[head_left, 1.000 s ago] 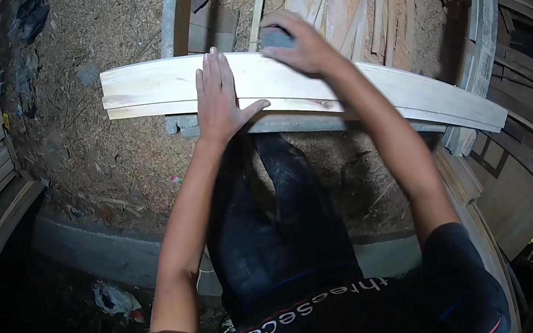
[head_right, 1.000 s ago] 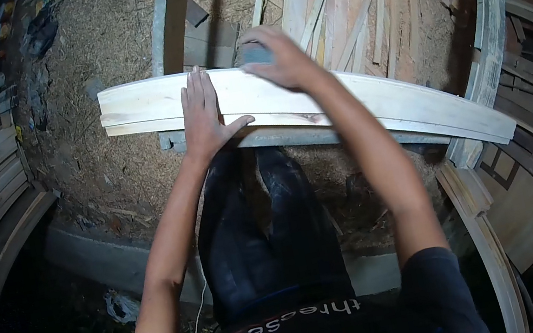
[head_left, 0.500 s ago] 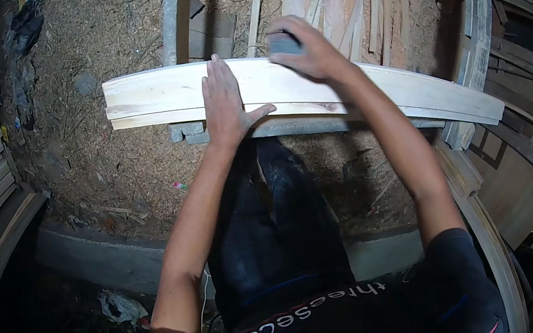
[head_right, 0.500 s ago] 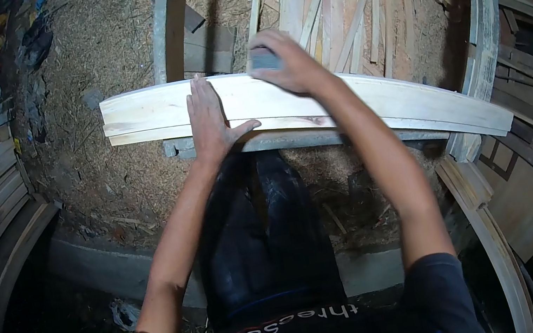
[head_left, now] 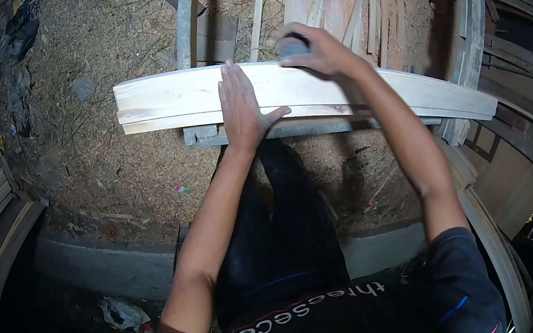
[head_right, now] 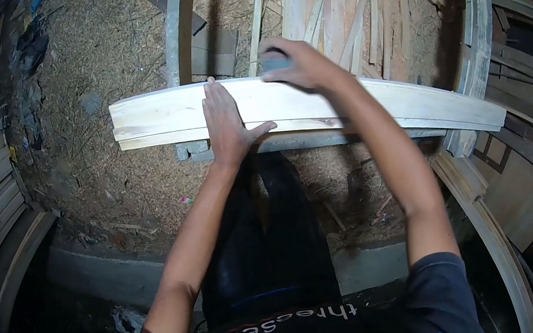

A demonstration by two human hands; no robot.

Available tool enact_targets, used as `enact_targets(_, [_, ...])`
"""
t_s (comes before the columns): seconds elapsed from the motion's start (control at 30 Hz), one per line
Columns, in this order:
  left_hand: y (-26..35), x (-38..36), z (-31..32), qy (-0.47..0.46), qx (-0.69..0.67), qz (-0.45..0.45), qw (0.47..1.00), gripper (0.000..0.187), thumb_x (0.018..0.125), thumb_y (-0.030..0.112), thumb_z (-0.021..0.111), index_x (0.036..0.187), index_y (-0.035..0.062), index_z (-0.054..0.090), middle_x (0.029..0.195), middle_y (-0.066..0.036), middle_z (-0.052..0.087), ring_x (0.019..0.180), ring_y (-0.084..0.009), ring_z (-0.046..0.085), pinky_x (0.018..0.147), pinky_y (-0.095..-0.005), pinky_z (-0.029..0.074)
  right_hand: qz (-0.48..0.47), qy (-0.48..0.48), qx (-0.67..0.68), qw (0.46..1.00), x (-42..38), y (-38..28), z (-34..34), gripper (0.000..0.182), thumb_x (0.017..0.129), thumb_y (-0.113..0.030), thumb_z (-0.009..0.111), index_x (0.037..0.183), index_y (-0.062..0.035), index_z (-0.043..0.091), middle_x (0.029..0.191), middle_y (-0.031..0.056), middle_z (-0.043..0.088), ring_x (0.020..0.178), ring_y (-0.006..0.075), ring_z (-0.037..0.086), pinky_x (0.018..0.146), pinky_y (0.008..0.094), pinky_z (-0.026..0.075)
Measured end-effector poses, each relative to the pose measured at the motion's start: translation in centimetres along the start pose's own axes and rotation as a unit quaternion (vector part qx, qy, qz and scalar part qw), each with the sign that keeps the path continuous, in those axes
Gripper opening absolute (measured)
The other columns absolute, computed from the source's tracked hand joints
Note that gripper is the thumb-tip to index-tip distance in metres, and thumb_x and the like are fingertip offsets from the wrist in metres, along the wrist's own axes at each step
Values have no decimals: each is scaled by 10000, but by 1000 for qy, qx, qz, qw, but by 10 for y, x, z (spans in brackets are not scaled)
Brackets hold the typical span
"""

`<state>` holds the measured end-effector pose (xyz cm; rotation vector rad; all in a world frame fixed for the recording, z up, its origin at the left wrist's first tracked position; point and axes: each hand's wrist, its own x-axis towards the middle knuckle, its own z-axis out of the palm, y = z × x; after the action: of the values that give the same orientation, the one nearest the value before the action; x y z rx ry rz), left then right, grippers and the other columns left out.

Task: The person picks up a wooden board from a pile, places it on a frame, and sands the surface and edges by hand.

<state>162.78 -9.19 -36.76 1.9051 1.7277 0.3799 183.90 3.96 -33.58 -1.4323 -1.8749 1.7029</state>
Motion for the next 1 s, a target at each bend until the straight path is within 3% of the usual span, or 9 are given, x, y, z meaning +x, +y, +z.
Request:
enact_targets(0.13, [-1, 0, 1, 8, -11, 7, 1000, 1467, 592, 708, 830, 1543, -182, 157, 1629, -398, 165, 1532, -520, 183, 1226, -598, 215, 40, 15, -50, 998, -13, -4, -11, 502, 798, -161, 866, 1218, -61, 610, 1154, 124, 702, 1122, 206, 648, 1002, 357, 518])
enact_targets(0.27, [-2, -1, 5, 15, -10, 11, 1000, 1463, 591, 713, 829, 1541, -184, 168, 1624, -403, 173, 1534, -517, 179, 1230, -596, 205, -62, 22, 2, 998, 40, -20, 49, 507, 813, -195, 871, 1235, -81, 613, 1192, 93, 692, 1148, 211, 638, 1026, 376, 510])
enact_targets(0.37, [-1, 0, 5, 9, -9, -19, 1000, 1478, 579, 722, 830, 1541, -184, 166, 1617, -408, 179, 1535, -518, 173, 1237, -599, 182, -51, -21, 28, 998, 55, -25, 52, 504, 815, -191, 867, 1232, -77, 607, 1174, 86, 687, 1133, 210, 638, 1022, 372, 509])
enact_targets(0.53, [-1, -2, 3, -16, -4, -19, 1000, 1496, 573, 720, 835, 1548, -178, 141, 1625, -400, 171, 1540, -511, 166, 1242, -585, 186, -7, -10, 5, 1000, -1, 11, -13, 479, 813, -201, 874, 1184, -56, 607, 1066, 72, 686, 1049, 194, 645, 980, 353, 517])
enact_targets(0.67, [0, 1, 2, -20, 11, -16, 1000, 1504, 578, 725, 828, 1554, -173, 120, 1634, -387, 164, 1547, -495, 160, 1248, -573, 186, 58, -17, -56, 997, -9, 6, -17, 445, 816, -218, 875, 1140, -60, 615, 1056, 71, 691, 1028, 197, 648, 949, 363, 525])
enact_targets(0.73, [3, -1, 0, -29, 8, -22, 999, 1504, 575, 721, 832, 1554, -172, 121, 1637, -383, 162, 1550, -490, 156, 1249, -573, 181, -20, 19, 17, 999, 13, 3, 17, 431, 823, -234, 870, 1122, -54, 618, 1048, 74, 700, 1003, 204, 649, 920, 376, 532])
enact_targets(0.83, [4, 3, -1, -33, 11, -31, 999, 1505, 571, 718, 836, 1555, -169, 122, 1642, -375, 156, 1554, -482, 149, 1252, -572, 173, -47, 10, -54, 997, 42, -13, 42, 475, 814, -269, 878, 1132, -36, 613, 1049, 75, 697, 988, 208, 647, 916, 363, 530])
enact_targets(1.0, [4, 2, -5, -50, 5, -38, 998, 1501, 569, 705, 846, 1562, -158, 122, 1650, -362, 152, 1557, -476, 143, 1254, -572, 168, -20, -7, 25, 999, -6, 20, -15, 476, 794, -233, 889, 1149, -47, 633, 1085, 71, 683, 1017, 200, 638, 959, 363, 515])
